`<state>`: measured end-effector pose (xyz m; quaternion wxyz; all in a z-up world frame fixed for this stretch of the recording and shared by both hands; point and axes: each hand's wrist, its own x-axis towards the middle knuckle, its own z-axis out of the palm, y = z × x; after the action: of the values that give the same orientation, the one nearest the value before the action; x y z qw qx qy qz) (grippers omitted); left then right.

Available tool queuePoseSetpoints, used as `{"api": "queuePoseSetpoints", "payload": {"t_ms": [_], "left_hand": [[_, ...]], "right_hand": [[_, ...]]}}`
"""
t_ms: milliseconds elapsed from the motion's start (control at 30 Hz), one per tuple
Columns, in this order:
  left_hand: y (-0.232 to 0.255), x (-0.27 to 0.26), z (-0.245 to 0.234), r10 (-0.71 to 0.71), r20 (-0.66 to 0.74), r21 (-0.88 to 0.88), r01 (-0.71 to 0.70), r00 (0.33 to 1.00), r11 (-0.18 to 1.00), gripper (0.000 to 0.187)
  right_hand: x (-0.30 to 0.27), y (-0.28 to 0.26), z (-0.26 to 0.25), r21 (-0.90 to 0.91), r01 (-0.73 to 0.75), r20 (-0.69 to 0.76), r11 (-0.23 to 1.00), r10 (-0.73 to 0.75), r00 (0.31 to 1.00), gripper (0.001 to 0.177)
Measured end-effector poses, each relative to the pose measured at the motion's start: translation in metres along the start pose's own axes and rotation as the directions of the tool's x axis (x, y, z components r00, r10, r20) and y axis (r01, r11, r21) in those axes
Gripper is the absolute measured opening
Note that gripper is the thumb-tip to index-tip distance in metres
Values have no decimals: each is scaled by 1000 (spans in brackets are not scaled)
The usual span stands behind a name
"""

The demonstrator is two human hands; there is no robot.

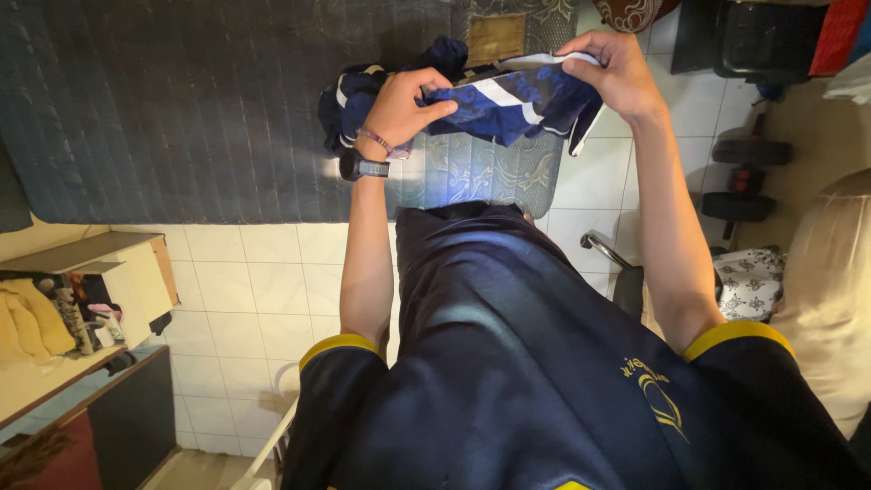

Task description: The person folds a blue patterned cloth on a mattress by hand, smoothing the surface and aligning the edges before placing the folded item into a plastic bin.

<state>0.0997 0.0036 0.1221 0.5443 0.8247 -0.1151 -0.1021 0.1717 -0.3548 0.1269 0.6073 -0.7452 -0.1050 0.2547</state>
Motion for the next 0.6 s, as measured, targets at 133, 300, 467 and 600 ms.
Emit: {"api": "queuePoseSetpoints", "payload": {"t_ms": [133,300,467,600], "left_hand": [[-1,-3,3,21,-1,9,-21,1000,1000,23],[7,-7,13,52,52,-53,-49,997,997,16],[23,-20,45,58,158,-60,-49,986,997,14],[30,-30,72,84,200,-40,-77,976,996,12]], "right_hand": [[-1,0,6,-16,3,14,1000,-3,1000,15],[-12,-4,9,-67,27,95,997,-21,995,13],[-16,21,7,-197,11,-33,980,-18,999,22],[-22,43,-1,-114,-132,-172,985,111,979,13]]}}
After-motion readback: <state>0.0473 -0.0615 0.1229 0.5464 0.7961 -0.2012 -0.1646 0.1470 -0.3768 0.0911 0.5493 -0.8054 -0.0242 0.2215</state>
